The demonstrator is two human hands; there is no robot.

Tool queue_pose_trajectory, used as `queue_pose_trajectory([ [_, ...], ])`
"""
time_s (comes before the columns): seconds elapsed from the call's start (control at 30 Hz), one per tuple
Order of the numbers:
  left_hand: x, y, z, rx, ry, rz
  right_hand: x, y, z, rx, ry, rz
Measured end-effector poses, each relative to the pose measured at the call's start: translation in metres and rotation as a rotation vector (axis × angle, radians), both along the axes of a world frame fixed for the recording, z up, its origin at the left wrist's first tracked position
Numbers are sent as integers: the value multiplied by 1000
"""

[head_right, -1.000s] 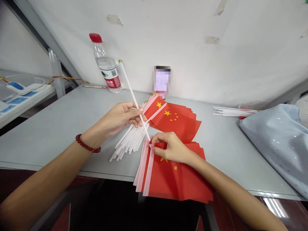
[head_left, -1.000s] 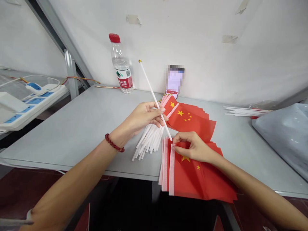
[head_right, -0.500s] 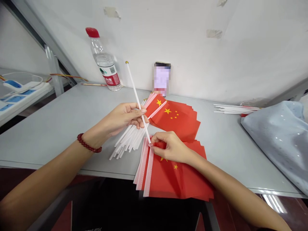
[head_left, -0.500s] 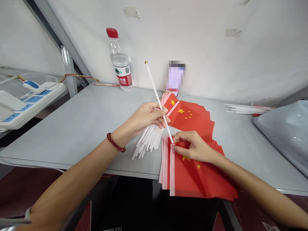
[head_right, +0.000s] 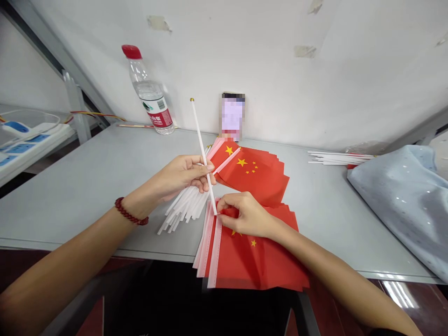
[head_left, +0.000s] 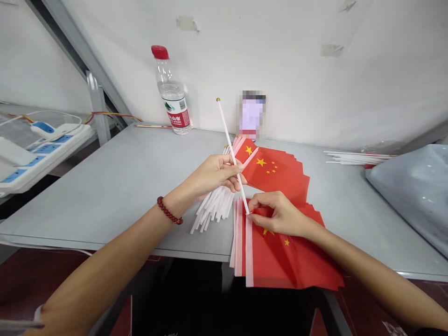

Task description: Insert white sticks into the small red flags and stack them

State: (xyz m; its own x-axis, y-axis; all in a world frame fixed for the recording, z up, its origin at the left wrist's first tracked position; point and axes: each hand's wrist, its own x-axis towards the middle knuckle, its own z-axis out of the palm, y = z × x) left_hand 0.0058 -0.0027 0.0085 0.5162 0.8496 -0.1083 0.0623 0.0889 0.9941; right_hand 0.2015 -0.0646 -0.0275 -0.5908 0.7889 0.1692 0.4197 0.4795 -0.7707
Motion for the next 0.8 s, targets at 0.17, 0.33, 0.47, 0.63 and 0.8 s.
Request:
queue_pose_trajectory([
  [0.17,2,0,0,4,29,18,-2,0,-1,20,-7,18],
  [0.33,2,-2,3,23,55,14,-3,0,-1,-10,-28,9],
  [0.47,2,-4,4,46,61,-9,-3,-1,2,-77,-22,2],
  [0.63,0,-3,4,65,37,-47,-3,0,7,-171,5,21],
  [0.8,-2,-2,7,92,39,-40,-1,-1,9,-177,17,23],
])
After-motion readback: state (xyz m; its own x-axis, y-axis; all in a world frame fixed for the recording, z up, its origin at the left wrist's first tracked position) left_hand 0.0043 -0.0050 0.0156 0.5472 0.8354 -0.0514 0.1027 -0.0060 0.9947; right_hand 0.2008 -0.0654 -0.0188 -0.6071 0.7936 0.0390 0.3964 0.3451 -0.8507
